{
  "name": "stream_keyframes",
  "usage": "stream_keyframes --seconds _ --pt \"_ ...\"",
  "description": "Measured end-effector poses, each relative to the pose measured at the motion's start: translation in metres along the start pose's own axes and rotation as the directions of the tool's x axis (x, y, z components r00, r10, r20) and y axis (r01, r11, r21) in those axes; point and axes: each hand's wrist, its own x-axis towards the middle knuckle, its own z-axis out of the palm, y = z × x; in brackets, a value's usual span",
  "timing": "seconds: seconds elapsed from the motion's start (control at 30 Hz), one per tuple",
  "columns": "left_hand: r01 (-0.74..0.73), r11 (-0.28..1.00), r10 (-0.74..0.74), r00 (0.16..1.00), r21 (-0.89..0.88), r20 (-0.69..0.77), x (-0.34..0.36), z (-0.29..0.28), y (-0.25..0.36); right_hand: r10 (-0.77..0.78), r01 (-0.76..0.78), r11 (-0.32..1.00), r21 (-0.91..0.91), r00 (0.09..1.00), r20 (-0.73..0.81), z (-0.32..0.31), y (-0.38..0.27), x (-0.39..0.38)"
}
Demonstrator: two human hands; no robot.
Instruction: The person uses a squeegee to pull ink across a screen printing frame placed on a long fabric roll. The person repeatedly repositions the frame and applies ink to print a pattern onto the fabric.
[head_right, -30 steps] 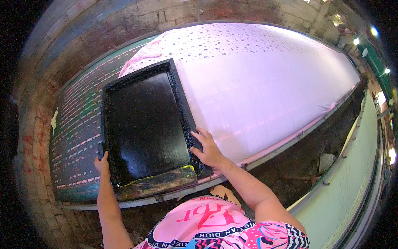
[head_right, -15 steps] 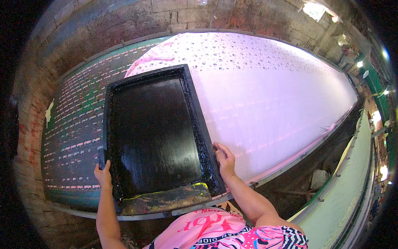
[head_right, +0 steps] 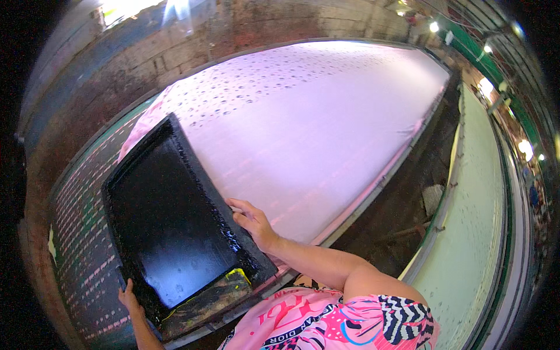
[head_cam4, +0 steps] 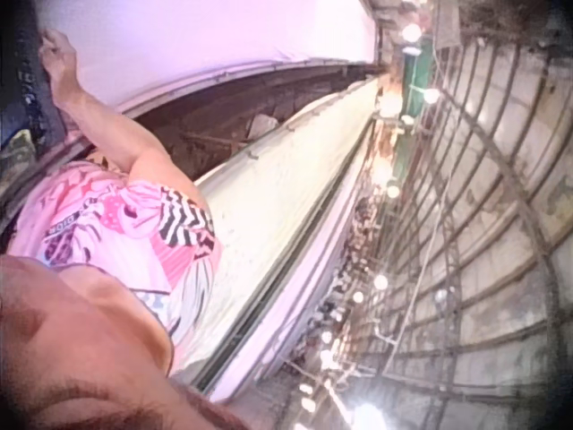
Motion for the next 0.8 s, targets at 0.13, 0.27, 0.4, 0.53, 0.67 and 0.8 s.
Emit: stream_keyframes --seconds 0.13,0.27,0.4,0.53,0.67,0.8 --pt "-0.027 1.0 0.028 0.998 -0.016 0.056 -0.02 0.039 0.008 0.028 -0.025 0.998 -0.062 0.999 0.043 -0.043 -0.053 0.018" --pt "-0.028 0.999 0.03 0.998 -0.046 0.059 -0.073 0.135 0.034 -0.045 0.058 0.931 -0.36 0.998 0.043 -0.123 -0.115 0.036" --pt "-0.072 0.995 0.077 0.994 -0.072 0.073 -0.129 0.239 0.05 -0.047 0.084 0.899 -0.431 0.994 0.097 -0.221 -0.165 0.062" --pt "-0.104 0.993 0.103 0.994 0.062 0.027 -0.189 0.356 0.052 0.001 0.013 0.902 -0.432 0.999 0.032 -0.343 -0.202 0.082" --pt "-0.133 0.986 0.135 0.991 0.096 -0.019 -0.248 0.46 0.037 0.018 -0.041 0.932 -0.359 0.998 -0.067 -0.452 -0.229 0.083" --pt "-0.124 0.992 0.125 0.991 0.017 -0.037 -0.316 0.553 0.03 -0.007 -0.04 0.952 -0.303 0.988 -0.152 -0.545 -0.256 0.074"
